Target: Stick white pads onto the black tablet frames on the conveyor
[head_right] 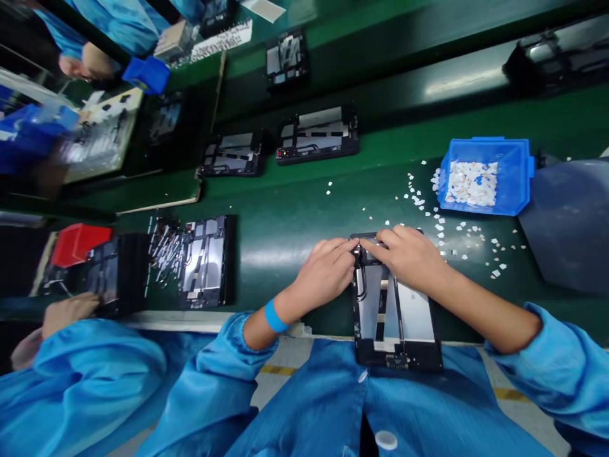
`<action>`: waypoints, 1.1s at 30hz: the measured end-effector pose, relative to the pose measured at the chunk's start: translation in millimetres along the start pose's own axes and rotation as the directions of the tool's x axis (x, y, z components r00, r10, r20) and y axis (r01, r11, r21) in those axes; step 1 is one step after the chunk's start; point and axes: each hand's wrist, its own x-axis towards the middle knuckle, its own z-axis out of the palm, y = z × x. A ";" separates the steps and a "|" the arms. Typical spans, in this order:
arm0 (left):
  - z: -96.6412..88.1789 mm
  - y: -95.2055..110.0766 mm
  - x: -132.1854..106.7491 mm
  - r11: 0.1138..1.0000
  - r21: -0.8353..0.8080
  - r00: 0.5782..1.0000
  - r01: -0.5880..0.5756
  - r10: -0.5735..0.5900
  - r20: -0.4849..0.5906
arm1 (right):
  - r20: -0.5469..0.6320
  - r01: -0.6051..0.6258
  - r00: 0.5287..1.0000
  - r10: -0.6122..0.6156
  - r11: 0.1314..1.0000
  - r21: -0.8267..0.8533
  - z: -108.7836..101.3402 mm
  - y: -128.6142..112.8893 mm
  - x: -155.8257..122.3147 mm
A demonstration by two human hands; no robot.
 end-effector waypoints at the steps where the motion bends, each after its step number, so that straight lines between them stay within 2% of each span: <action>1: 0.7 0.3 1.2 1.000 0.024 1.000 -0.010 0.010 0.010 | 0.018 0.013 1.000 -0.012 1.000 -0.011 0.9 1.5 0.7; 7: -3.4 -0.2 3.7 0.995 0.084 0.997 -0.057 0.053 0.048 | 0.046 0.109 0.993 -0.107 0.993 -0.042 3.3 10.7 -1.8; 11: -5.1 -1.4 5.1 0.998 0.027 0.998 -0.049 0.048 0.047 | 0.046 0.140 0.990 -0.137 0.988 -0.068 1.9 12.1 -0.9; 14: -10.8 -5.7 8.0 0.995 -0.100 0.999 0.000 0.005 0.052 | 0.050 0.142 0.989 -0.138 0.987 -0.073 0.1 15.2 2.4; 16: -17.0 -10.5 12.1 0.967 -0.247 0.997 0.062 -0.051 0.050 | 0.046 0.160 0.986 -0.158 0.985 -0.065 -0.5 19.2 4.4; 19: -23.1 -18.2 22.3 0.850 -0.502 0.985 0.161 -0.173 0.024 | 0.043 0.185 0.982 -0.183 0.981 -0.050 0.5 25.6 5.8; 22: -18.0 -23.4 34.9 0.758 -0.615 0.974 0.216 -0.212 0.080 | 0.043 0.182 0.983 -0.181 0.983 -0.032 2.9 29.0 5.2; 24: -10.2 -24.3 41.8 0.757 -0.605 0.969 0.247 -0.207 0.136 | 0.039 0.174 0.984 -0.173 0.985 -0.023 4.3 29.1 4.5; 27: -1.1 -22.9 47.6 0.809 -0.507 0.955 0.298 -0.252 0.158 | 0.030 0.166 0.986 -0.165 0.986 -0.016 5.1 27.6 4.1; 30: -0.6 -20.4 50.0 0.855 -0.404 0.946 0.325 -0.285 0.157 | 0.025 0.160 0.987 -0.159 0.987 -0.023 4.4 26.1 4.6; 33: -3.4 -19.5 53.2 0.844 -0.413 0.939 0.342 -0.291 0.183 | 0.030 0.157 0.987 -0.156 0.987 -0.032 3.3 25.1 5.4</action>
